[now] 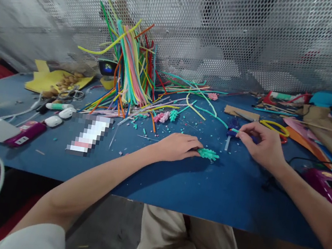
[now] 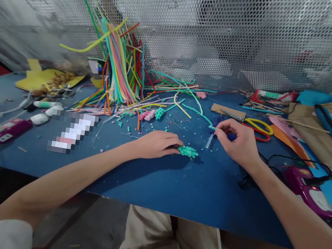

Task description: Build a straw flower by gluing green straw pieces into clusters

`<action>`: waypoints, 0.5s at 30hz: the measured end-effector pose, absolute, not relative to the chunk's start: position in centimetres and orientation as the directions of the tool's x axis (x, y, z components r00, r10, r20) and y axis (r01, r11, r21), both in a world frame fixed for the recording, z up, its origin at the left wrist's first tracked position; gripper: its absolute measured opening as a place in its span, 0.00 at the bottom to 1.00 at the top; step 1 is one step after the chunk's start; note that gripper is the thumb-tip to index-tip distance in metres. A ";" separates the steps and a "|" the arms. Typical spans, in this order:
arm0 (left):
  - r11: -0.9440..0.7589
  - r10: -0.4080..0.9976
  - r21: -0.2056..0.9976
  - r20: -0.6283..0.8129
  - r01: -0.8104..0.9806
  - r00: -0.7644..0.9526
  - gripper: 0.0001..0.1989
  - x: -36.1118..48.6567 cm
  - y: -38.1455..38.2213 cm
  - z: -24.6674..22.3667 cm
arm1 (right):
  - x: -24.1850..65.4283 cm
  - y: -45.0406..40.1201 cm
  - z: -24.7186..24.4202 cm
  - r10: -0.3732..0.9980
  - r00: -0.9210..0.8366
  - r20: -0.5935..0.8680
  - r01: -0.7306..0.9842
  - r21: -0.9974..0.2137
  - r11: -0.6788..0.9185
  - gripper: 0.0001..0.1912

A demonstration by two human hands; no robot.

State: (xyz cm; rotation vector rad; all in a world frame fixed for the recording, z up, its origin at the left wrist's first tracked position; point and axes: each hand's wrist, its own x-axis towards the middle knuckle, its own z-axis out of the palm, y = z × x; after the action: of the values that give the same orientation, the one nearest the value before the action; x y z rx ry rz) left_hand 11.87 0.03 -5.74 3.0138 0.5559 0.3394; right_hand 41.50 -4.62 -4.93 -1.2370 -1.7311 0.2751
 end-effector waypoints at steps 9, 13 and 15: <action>-0.868 0.462 0.053 0.447 0.493 0.766 0.14 11.8 -0.3 -5.8 | 40.8 -6.2 -4.0 0.716 -0.232 0.658 0.680 -0.417 0.603 0.02; -0.858 0.436 0.000 0.527 0.513 0.729 0.13 11.8 -0.7 -5.5 | 40.2 -6.8 -3.8 0.662 -0.352 0.662 0.672 -0.313 0.671 0.03; -0.858 0.413 -0.025 0.558 0.513 0.720 0.12 11.9 -0.9 -5.4 | 40.0 -6.8 -3.8 0.647 -0.392 0.654 0.663 -0.287 0.692 0.04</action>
State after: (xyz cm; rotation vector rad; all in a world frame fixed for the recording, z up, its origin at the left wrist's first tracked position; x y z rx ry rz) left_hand 11.88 -0.88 -5.39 3.0765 0.8362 0.9268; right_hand 40.04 -6.79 -3.81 -0.9992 -2.1234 -0.0258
